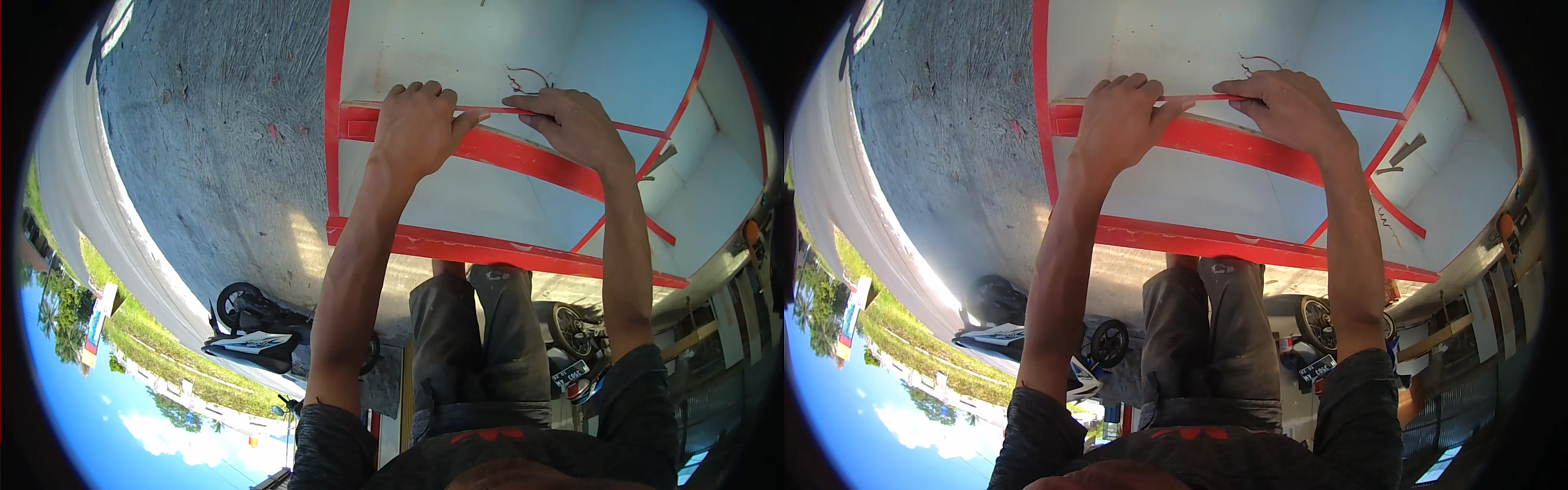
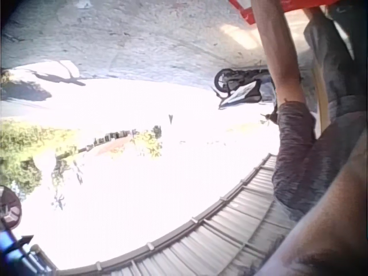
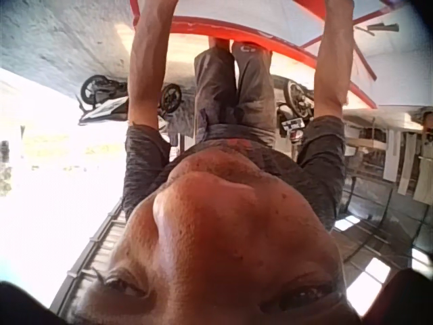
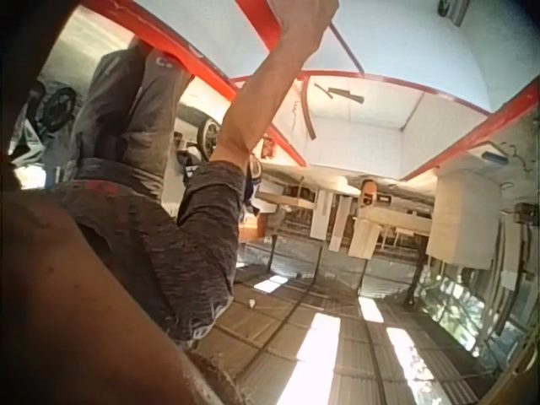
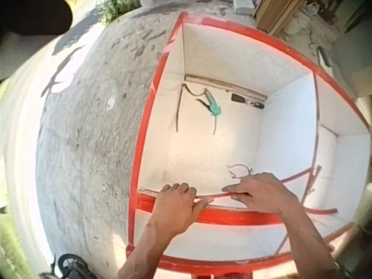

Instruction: The recorder is sanding and filing the red edges of a white wooden cabinet unit to ensure a smooth finish.

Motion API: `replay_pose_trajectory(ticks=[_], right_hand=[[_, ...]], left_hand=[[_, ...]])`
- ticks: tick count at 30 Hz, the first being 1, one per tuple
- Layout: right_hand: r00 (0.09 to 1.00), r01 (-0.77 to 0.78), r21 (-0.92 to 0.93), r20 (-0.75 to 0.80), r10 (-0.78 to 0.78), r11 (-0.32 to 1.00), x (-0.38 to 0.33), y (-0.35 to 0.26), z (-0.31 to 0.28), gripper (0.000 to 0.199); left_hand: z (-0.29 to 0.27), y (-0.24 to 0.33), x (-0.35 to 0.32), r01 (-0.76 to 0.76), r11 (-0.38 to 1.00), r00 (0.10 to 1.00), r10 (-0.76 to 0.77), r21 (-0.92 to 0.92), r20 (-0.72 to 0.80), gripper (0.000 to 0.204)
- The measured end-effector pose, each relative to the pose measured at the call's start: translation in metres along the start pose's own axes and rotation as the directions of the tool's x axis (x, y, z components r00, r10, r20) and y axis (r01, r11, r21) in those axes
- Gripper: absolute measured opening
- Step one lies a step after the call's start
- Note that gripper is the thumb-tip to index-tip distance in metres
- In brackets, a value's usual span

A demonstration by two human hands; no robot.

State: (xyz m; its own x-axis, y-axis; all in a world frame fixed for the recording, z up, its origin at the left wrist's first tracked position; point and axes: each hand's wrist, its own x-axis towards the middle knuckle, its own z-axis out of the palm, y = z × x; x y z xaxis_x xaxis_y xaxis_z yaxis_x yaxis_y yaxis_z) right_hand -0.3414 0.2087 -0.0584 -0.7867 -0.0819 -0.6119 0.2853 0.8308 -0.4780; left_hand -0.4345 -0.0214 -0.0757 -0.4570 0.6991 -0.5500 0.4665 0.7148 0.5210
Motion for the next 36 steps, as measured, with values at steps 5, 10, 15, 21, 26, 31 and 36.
replay_pose_trajectory(ticks=[5,10,15,21,26,31,36], right_hand=[[0.989,-0.136,0.115,-0.034,0.141,0.984,-0.005,0.002,-0.001,0.027],[0.976,-0.211,0.179,-0.008,0.216,0.961,-0.023,0.014,0.0,0.029],[0.996,-0.001,0.065,-0.093,0.007,0.998,-0.01,-0.008,0.01,0.03],[0.998,-0.059,0.038,-0.025,0.059,0.998,-0.013,0.001,0.005,0.034],[0.979,0.019,0.178,-0.201,0.017,0.984,-0.046,0.013,0.044,0.035],[0.95,-0.235,0.211,-0.158,0.271,0.949,-0.095,0.025,0.061,0.032],[0.92,-0.271,0.278,-0.208,0.333,0.921,-0.098,0.017,0.069,0.028]], left_hand=[[0.017,-0.017,-0.003,-0.096,0.993,0.947,0.113,0.07,-0.301,0.042],[0.023,-0.018,0.001,-0.209,0.95,0.753,0.309,0.234,-0.581,0.044],[0.024,-0.029,-0.006,-0.238,0.936,0.683,0.352,0.261,-0.64,0.035],[0.026,-0.017,0.002,-0.28,0.952,0.816,0.305,0.127,-0.492,0.039],[0.013,-0.032,-0.012,-0.281,0.942,0.867,0.331,0.183,-0.372,0.032],[0.01,-0.018,-0.008,-0.303,0.933,0.855,0.357,0.196,-0.376,0.031],[0.011,-0.021,-0.012,-0.228,0.956,0.9,0.28,0.186,-0.335,0.033]])
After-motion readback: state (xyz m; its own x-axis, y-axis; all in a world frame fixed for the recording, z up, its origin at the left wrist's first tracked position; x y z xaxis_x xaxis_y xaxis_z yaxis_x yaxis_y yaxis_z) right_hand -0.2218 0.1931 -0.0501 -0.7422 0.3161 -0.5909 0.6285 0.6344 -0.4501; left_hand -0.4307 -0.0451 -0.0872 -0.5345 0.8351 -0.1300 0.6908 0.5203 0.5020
